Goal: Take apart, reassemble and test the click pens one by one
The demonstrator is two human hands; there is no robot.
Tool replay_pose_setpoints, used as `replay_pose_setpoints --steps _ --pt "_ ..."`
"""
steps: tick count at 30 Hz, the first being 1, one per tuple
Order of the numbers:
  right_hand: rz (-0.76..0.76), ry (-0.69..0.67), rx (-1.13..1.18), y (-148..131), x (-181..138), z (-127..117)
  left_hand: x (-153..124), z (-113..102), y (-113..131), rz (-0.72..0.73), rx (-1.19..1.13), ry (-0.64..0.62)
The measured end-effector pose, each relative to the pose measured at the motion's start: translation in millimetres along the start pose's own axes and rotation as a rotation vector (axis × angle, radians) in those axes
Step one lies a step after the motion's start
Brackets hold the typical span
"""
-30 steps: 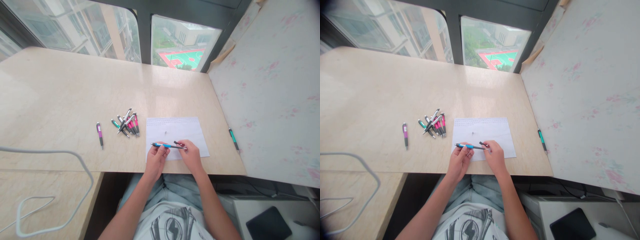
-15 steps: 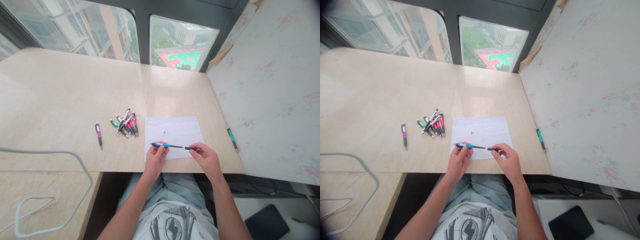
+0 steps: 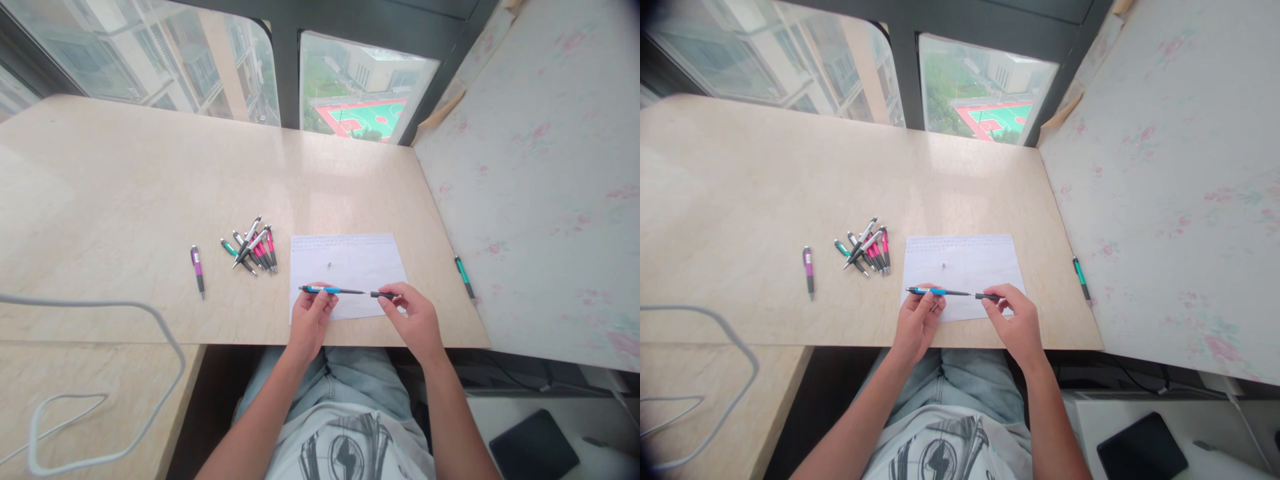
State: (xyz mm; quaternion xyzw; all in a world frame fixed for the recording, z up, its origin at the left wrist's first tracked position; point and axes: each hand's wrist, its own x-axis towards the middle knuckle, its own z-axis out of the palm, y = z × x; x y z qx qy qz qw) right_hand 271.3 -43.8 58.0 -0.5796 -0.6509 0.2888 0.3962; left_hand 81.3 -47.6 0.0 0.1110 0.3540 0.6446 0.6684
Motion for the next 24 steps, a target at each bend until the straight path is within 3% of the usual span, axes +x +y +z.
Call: replay_pose_setpoints --steps 24 --pt "0.031 -0.014 0.016 1.9 3.4 5.8 -0.6 2.3 1.3 0.000 0.001 0.009"
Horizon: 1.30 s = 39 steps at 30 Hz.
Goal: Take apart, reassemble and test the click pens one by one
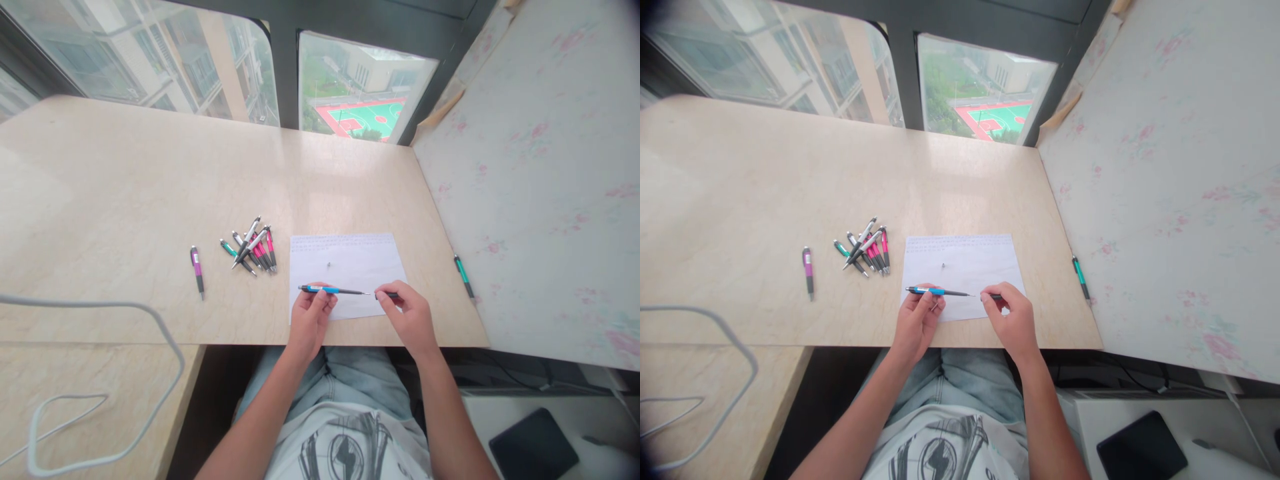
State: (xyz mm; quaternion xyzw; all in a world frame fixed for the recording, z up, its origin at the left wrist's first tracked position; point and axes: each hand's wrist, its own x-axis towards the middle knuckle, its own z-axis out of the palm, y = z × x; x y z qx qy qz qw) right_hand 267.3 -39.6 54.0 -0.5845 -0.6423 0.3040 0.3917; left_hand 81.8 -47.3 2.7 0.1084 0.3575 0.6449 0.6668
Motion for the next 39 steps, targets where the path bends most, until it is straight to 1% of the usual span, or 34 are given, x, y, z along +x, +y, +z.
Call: replay_pose_setpoints --steps 8,12,17,20,27,34,39 --pt "-0.006 -0.060 0.023 -5 2 10 0 1 1 -0.005 0.004 -0.014" --pt "-0.022 -0.057 0.007 -7 3 10 0 1 1 -0.014 0.008 -0.017" --pt "0.000 -0.056 0.032 -9 3 12 0 1 1 -0.009 0.001 -0.007" --pt "0.011 -0.071 0.064 -7 3 9 0 0 0 -0.004 -0.002 -0.002" --pt "0.028 -0.008 0.156 -3 -2 0 1 -2 -1 -0.007 -0.021 0.009" --pt "0.034 -0.037 0.096 -4 -1 12 0 -1 0 -0.005 -0.020 -0.007" --pt "0.002 -0.066 0.069 -12 2 16 0 -1 1 -0.003 -0.009 -0.026"
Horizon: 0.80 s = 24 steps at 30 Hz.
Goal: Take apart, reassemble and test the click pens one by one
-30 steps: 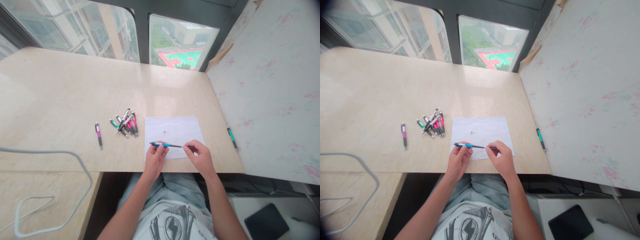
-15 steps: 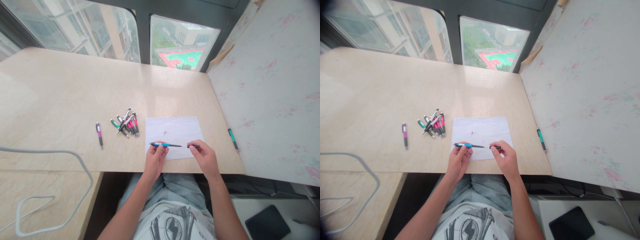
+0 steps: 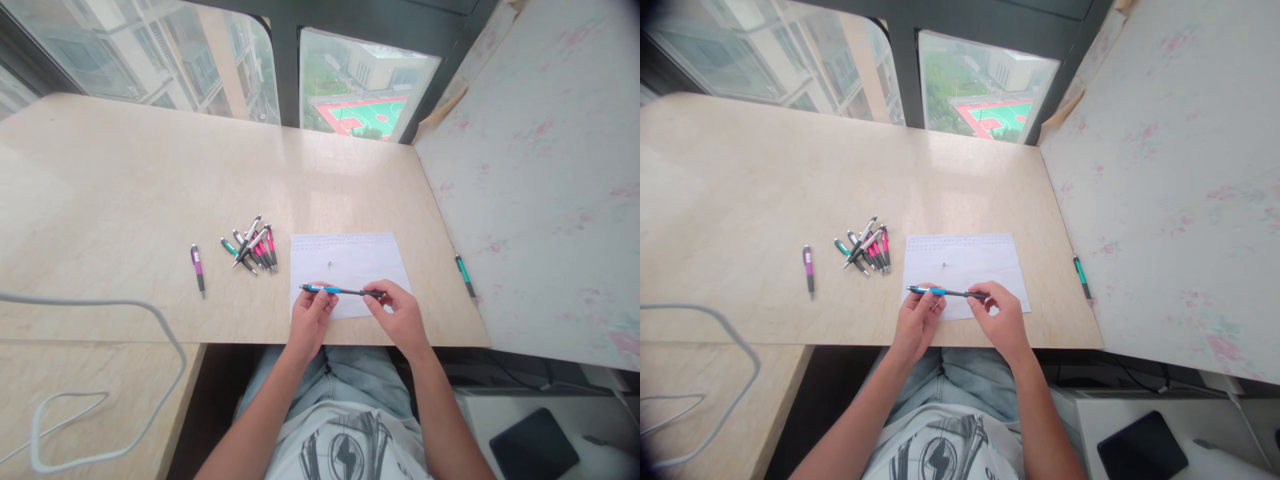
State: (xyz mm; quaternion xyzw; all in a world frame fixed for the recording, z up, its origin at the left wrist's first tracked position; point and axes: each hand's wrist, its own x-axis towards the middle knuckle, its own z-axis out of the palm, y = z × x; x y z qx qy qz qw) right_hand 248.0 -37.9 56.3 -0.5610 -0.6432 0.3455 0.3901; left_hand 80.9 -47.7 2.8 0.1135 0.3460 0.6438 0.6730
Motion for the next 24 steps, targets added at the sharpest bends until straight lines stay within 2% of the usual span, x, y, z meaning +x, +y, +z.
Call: replay_pose_setpoints --steps 7,13,17,20,24 --pt "-0.058 -0.079 -0.001 -6 3 16 -1 0 1 -0.030 0.034 -0.042" --pt "0.024 -0.128 0.079 7 9 24 0 -2 0 -0.033 -0.020 -0.027" --pt "-0.012 -0.071 -0.093 17 30 32 0 -1 1 -0.039 -0.033 -0.003" --pt "-0.092 -0.116 -0.240 19 50 45 0 0 2 -0.043 -0.041 0.003" --pt "-0.101 -0.141 -0.357 15 71 62 -1 1 2 -0.049 -0.037 0.010"
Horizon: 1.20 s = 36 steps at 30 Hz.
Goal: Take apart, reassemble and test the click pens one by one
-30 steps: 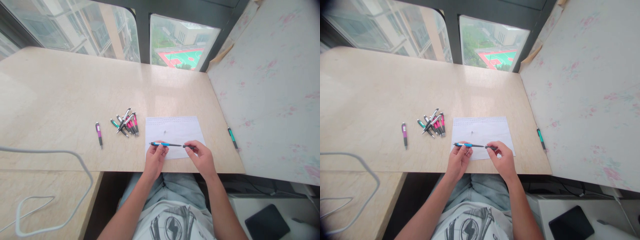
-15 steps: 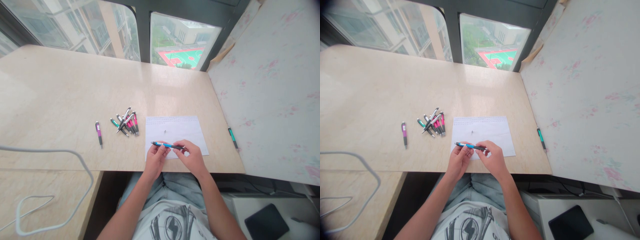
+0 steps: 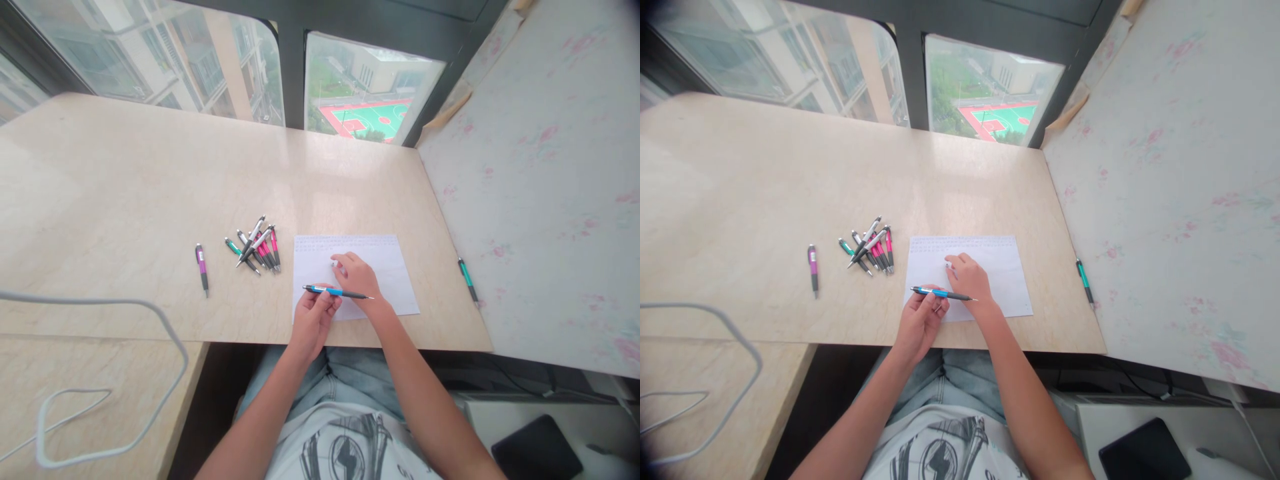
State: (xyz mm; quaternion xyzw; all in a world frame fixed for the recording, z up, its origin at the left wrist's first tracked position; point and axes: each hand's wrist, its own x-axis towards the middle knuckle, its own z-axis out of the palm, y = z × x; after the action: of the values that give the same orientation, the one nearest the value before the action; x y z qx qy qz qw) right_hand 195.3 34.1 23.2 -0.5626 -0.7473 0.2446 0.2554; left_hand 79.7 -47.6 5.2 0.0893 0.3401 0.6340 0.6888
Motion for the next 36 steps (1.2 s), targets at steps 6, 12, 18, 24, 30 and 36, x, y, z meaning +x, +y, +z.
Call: replay_pose_setpoints --steps 6,12,18,24,30,36 --pt "0.001 -0.007 0.039 5 -9 -9 0 0 0 0.012 0.005 -0.008" --pt "0.262 0.161 0.515 25 -62 -35 1 -3 -2 0.013 0.014 0.006" --pt "0.266 0.195 0.563 20 -93 -56 3 -4 -3 0.030 0.034 0.003" --pt "0.182 0.188 0.433 11 -88 -57 2 -3 -3 0.036 0.026 0.004" --pt "0.132 0.177 0.373 5 -86 -57 0 -1 -2 0.035 0.042 0.011" --pt "0.071 0.180 0.291 -2 -84 -54 0 1 -1 0.030 0.052 -0.001"
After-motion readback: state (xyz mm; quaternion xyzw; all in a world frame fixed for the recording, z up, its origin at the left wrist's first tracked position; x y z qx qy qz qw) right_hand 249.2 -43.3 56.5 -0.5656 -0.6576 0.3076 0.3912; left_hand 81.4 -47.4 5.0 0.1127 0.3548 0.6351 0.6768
